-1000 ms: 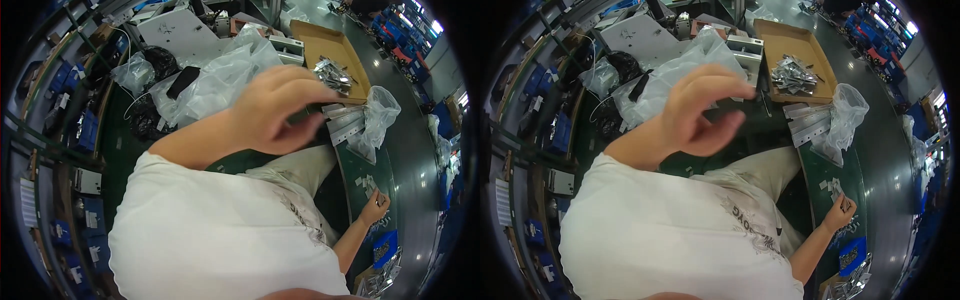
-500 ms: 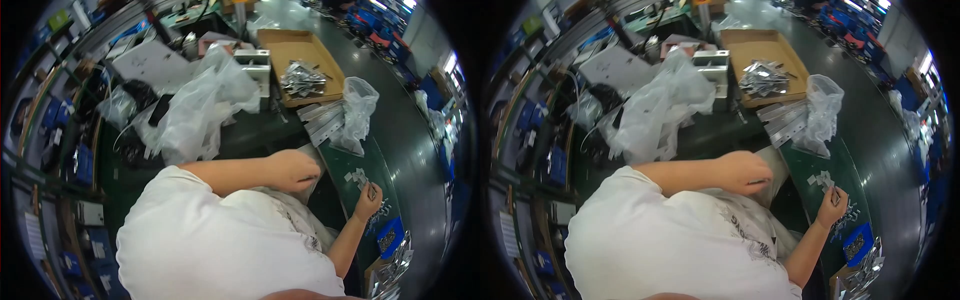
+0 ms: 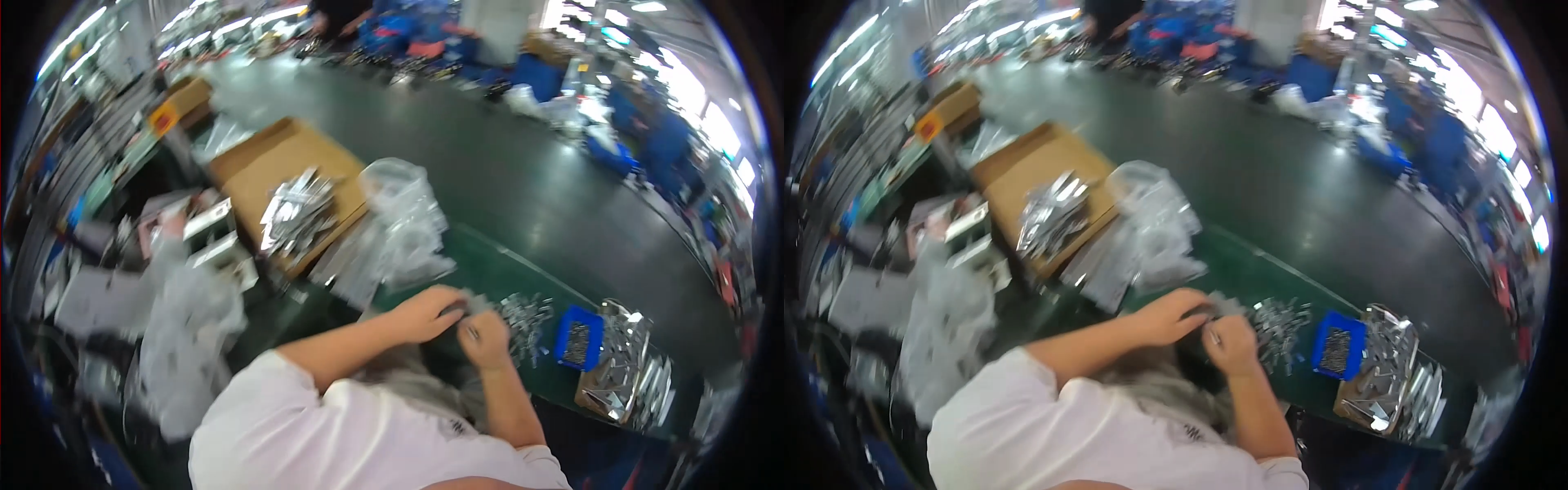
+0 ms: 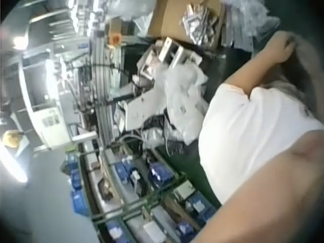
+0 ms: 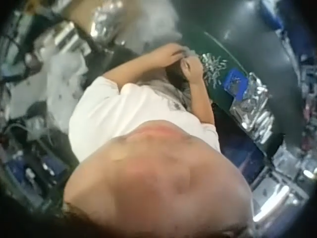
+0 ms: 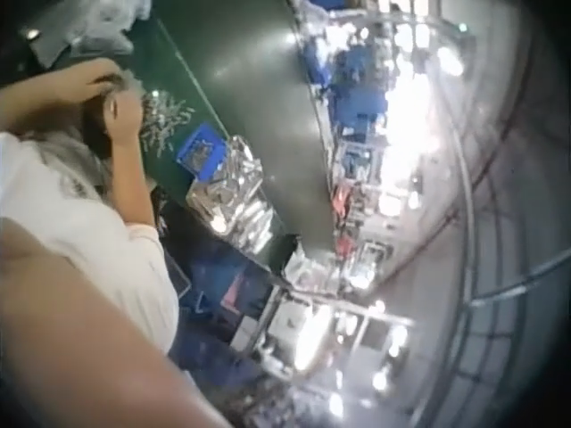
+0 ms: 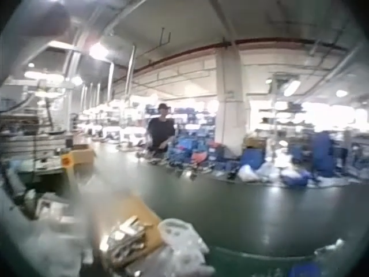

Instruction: Assembling small mechanical components at a factory assembly station.

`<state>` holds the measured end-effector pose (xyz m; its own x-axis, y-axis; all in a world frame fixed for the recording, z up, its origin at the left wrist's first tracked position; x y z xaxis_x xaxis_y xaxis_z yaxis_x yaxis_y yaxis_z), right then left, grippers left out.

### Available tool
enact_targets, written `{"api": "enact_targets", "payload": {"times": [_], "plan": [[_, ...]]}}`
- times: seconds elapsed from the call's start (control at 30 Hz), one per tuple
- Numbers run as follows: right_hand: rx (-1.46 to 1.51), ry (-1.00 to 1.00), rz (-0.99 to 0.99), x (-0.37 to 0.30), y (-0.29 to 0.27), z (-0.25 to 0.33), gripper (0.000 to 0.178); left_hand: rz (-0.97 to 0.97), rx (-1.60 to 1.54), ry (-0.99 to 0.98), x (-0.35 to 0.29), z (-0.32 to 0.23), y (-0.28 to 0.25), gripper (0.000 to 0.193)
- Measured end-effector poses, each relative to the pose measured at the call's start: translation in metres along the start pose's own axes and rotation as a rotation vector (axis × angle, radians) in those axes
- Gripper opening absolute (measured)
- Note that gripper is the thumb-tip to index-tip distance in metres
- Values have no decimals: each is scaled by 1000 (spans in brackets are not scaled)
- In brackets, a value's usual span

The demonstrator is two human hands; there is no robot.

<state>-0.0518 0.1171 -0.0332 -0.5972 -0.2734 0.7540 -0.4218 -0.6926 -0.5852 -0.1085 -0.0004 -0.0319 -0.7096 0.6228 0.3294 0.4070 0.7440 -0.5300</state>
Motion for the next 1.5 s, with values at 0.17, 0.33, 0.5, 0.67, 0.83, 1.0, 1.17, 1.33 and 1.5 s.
{"api": "enact_targets", "payload": {"times": [0.17, 0.33, 0.5, 0.67, 0.83, 1.0, 1.17, 1.33, 1.5], "plan": [[63, 19, -259, -5, -25, -1, 18, 255, -236, -118, 21, 34, 47, 23], [27, 83, -269, -7, -32, -10, 21, 204, -498, -170, 22, 40, 62, 21], [55, 109, -247, 5, -27, -23, 23, 104, -515, -96, 25, 43, 44, 16], [21, 101, -196, 13, -23, -26, 25, -24, -401, 28, 27, 40, 32, 15], [7, 146, -186, 7, -19, -28, 26, -3, -369, -49, 23, 42, 41, 13], [15, 147, -146, 6, -14, -29, 21, -6, -391, -78, 21, 43, 39, 14], [-12, 75, -96, 7, -17, -28, 19, 69, -421, -189, 25, 38, 42, 16], [-17, -9, -38, 13, -16, -23, 19, 99, -316, -40, 30, 42, 42, 17], [51, 6, -45, 7, -12, -19, 18, 249, -334, -24, 31, 41, 40, 14]]}}
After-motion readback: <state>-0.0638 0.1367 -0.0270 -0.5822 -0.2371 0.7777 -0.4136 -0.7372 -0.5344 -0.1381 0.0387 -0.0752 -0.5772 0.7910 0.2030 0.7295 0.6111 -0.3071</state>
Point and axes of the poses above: each hand's wrist, its own x-axis towards the middle knuckle, its own y-axis out of the palm, z = x × y, the point moved 8 cm from there along x, towards the middle knuckle, and after that the axes turned 5 degrees about -y, right-handed, at the moved point
